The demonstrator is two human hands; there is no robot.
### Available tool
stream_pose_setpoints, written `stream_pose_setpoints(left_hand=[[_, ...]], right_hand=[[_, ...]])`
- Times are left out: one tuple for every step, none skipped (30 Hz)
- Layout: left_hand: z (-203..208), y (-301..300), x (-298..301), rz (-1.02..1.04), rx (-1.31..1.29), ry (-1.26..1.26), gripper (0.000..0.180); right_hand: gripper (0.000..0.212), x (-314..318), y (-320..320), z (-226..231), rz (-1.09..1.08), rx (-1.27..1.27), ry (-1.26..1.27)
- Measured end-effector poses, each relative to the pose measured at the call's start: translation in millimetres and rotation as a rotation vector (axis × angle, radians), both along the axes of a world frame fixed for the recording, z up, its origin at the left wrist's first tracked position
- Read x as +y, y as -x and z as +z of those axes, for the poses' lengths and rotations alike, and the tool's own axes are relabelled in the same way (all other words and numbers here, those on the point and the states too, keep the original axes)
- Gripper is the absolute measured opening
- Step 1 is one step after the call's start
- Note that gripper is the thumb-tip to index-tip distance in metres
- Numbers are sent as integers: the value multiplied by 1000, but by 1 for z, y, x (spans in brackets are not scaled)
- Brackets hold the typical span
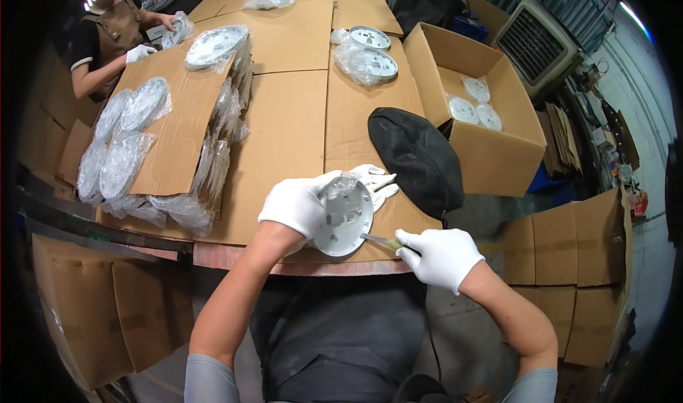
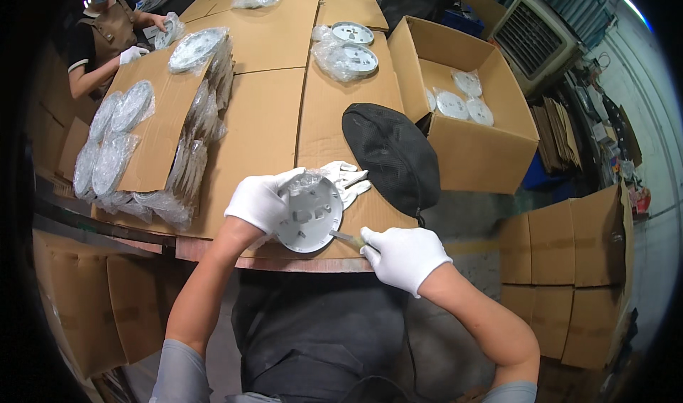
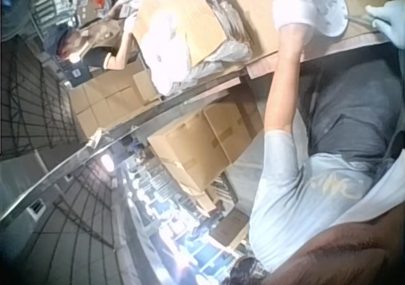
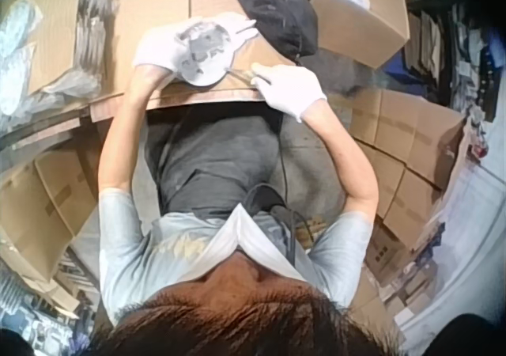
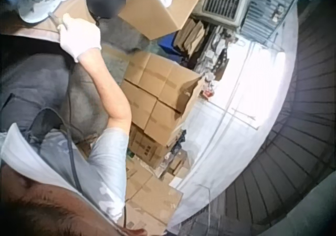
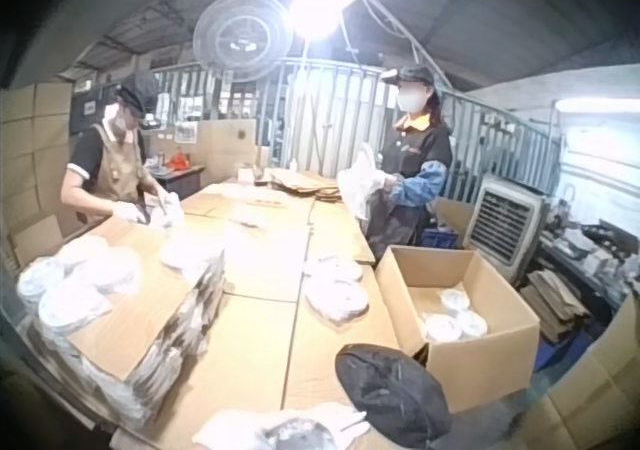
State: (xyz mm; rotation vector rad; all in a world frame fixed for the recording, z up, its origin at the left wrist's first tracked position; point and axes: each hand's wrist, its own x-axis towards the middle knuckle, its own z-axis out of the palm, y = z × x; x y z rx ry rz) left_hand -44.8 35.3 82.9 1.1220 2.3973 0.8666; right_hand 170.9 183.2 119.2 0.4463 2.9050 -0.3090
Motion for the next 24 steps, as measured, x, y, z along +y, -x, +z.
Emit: stream_pose_setpoints(left_hand=[[-2,0,0,-30,81,-53,38],[-5,-1,0,-26,79,-51,38],[-8,-1,0,-40,98,-83,39],[-9,0,-1,-53,116,-116,40],[-9,1,0,-54,113,-116,40],[-7,2,0,-14,13,-72,39],[-6,4,0,25,-86,-28,38],[-12,5,-1,25,-85,-30,38],[-23,7,-3,60,-47,-67,39],[-29,8,-4,95,-10,-104,41],[-27,8,-3,93,-11,-106,41],[-24,8,-3,114,-113,-83,41],[-22,8,-2,136,-214,-59,40],[-22,7,-2,137,-215,-55,40],[-22,8,-1,157,-260,-50,41],[-22,8,-1,177,-306,-46,42],[-23,8,-2,178,-301,-50,42],[-28,9,-4,190,-280,-68,42],[-32,8,-5,202,-259,-86,42],[-35,7,-5,203,-256,-92,42],[-39,5,-6,253,-243,-140,41],[-44,3,-7,302,-230,-188,41],[-52,0,-7,306,-229,-189,41],[-60,-5,-6,405,-176,-340,37]], right_hand=[[27,-1,4,2,9,-58,-18],[27,-2,8,6,12,-60,-17],[28,-4,12,10,39,-125,-20],[30,-5,15,12,65,-189,-23],[30,-4,14,11,64,-192,-23],[30,-2,13,7,66,-161,-10],[30,0,11,1,68,-130,4],[30,0,4,-8,46,-56,18],[31,-2,-6,-20,26,20,30],[32,-4,-13,-30,-13,55,65],[32,-5,-20,-40,-40,105,103],[32,-5,-24,-46,-48,136,100],[32,-5,-26,-49,-56,166,98],[32,-6,-27,-51,-56,164,102],[31,-8,-27,-52,-79,192,92],[30,-10,-28,-54,-103,220,80],[30,-12,-28,-57,-100,225,77],[31,-15,-28,-63,-116,259,99],[31,-17,-29,-70,-131,294,121],[33,-19,-28,-77,-143,313,152],[33,-20,-29,-81,-139,316,147],[32,-22,-30,-85,-171,329,163],[32,-25,-30,-88,-202,340,184],[32,-28,-31,-87,-249,298,219]])
